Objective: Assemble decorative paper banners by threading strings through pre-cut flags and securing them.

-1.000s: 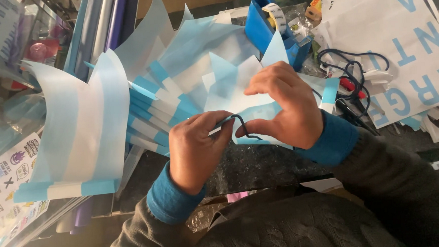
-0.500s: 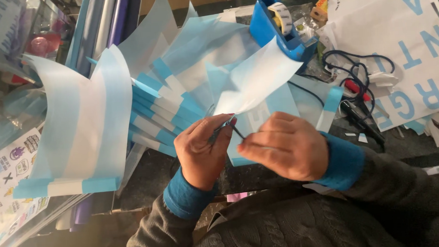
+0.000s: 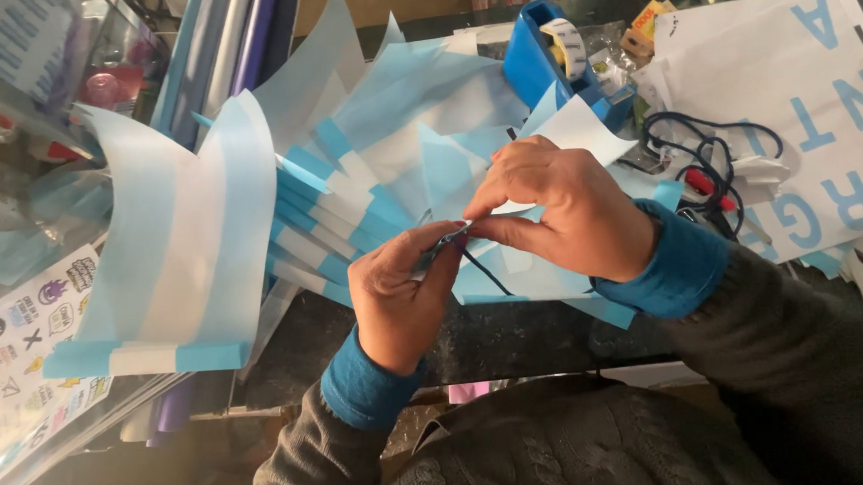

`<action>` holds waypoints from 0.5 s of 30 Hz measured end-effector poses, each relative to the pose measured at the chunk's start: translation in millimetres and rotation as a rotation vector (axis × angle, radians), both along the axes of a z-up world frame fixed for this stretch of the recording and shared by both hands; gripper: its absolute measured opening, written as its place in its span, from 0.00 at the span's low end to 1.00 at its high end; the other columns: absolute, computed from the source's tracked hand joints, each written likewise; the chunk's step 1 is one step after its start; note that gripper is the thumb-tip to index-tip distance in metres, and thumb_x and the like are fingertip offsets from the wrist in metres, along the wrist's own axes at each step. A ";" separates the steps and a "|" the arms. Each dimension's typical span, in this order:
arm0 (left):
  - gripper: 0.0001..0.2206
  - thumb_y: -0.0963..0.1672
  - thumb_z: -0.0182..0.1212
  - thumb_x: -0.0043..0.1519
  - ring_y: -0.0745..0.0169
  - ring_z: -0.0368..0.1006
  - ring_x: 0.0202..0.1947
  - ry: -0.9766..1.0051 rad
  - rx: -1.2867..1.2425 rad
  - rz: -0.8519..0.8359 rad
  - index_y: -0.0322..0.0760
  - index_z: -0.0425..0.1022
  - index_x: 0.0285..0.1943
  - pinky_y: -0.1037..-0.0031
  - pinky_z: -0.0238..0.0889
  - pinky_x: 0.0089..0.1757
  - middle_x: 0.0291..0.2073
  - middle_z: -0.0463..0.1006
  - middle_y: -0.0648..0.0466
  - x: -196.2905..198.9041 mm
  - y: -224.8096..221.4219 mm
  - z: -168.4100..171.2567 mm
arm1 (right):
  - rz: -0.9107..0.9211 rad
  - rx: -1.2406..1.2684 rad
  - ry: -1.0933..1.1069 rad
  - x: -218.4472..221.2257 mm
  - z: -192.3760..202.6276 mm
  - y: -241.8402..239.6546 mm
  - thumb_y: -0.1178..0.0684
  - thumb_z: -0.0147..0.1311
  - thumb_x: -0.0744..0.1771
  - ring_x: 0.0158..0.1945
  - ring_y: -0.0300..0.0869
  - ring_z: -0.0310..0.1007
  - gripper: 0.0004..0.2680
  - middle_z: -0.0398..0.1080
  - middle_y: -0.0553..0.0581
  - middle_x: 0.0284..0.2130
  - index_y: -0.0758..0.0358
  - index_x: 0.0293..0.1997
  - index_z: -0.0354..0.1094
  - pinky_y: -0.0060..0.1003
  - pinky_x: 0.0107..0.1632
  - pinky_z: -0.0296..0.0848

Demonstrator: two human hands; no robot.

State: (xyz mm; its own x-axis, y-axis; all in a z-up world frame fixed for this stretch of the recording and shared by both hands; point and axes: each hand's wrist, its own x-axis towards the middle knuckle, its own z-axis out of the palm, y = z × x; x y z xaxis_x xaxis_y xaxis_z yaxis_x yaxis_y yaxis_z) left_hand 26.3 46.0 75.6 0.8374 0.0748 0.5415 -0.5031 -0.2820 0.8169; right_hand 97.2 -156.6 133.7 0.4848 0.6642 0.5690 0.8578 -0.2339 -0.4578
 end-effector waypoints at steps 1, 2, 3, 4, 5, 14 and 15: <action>0.08 0.37 0.68 0.61 0.67 0.83 0.36 -0.004 0.000 0.005 0.35 0.81 0.48 0.79 0.73 0.39 0.36 0.85 0.50 0.3 1.0 -0.3 | 0.005 0.000 -0.004 0.7 1.9 1.3 0.56 0.69 0.64 0.46 0.46 0.77 0.09 0.77 0.53 0.39 0.60 0.45 0.73 0.43 0.56 0.74; 0.08 0.37 0.69 0.60 0.67 0.83 0.35 0.016 0.018 0.015 0.35 0.81 0.48 0.79 0.73 0.38 0.35 0.85 0.50 0.7 2.5 -0.2 | 0.030 -0.009 0.002 1.5 4.0 2.9 0.57 0.68 0.64 0.45 0.45 0.77 0.08 0.77 0.53 0.38 0.60 0.44 0.73 0.42 0.54 0.73; 0.08 0.37 0.70 0.60 0.67 0.83 0.33 0.036 0.036 0.025 0.35 0.81 0.47 0.79 0.73 0.37 0.33 0.85 0.50 0.9 3.9 0.1 | 0.055 -0.019 0.008 2.2 6.3 4.5 0.58 0.68 0.64 0.43 0.45 0.77 0.08 0.77 0.52 0.37 0.60 0.43 0.73 0.42 0.52 0.71; 0.08 0.37 0.70 0.60 0.67 0.83 0.33 0.030 0.037 0.030 0.35 0.81 0.47 0.79 0.73 0.37 0.33 0.85 0.50 1.2 4.3 0.2 | 0.060 -0.018 0.002 2.9 7.1 5.9 0.58 0.68 0.64 0.43 0.45 0.77 0.08 0.77 0.52 0.37 0.60 0.43 0.73 0.42 0.52 0.71; 0.08 0.37 0.69 0.60 0.66 0.83 0.34 0.012 0.042 0.031 0.35 0.81 0.47 0.79 0.73 0.38 0.34 0.85 0.50 1.2 4.5 0.4 | 0.058 -0.023 0.002 3.5 8.1 7.1 0.59 0.67 0.63 0.41 0.45 0.75 0.07 0.77 0.52 0.36 0.60 0.41 0.73 0.42 0.50 0.70; 0.08 0.37 0.69 0.59 0.65 0.83 0.35 -0.025 0.032 0.037 0.34 0.82 0.45 0.78 0.73 0.38 0.36 0.85 0.48 8.0 10.0 3.0 | 0.041 0.020 -0.013 5.4 11.3 15.0 0.61 0.67 0.61 0.40 0.46 0.75 0.08 0.74 0.52 0.34 0.60 0.39 0.72 0.41 0.48 0.71; 0.08 0.37 0.69 0.59 0.65 0.83 0.37 -0.051 0.028 0.033 0.34 0.82 0.46 0.78 0.73 0.39 0.37 0.85 0.48 8.6 11.0 3.1 | 0.023 0.029 -0.024 4.9 12.0 15.9 0.61 0.67 0.61 0.41 0.47 0.75 0.08 0.75 0.52 0.34 0.59 0.39 0.72 0.41 0.47 0.72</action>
State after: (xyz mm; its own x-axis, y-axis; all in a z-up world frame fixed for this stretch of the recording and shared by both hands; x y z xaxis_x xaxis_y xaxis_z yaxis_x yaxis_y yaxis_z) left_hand 34.9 57.0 78.7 0.8059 0.0858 0.5858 -0.5342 -0.3215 0.7818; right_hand 102.1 -140.7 145.7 0.4553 0.6579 0.5999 0.8737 -0.2004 -0.4433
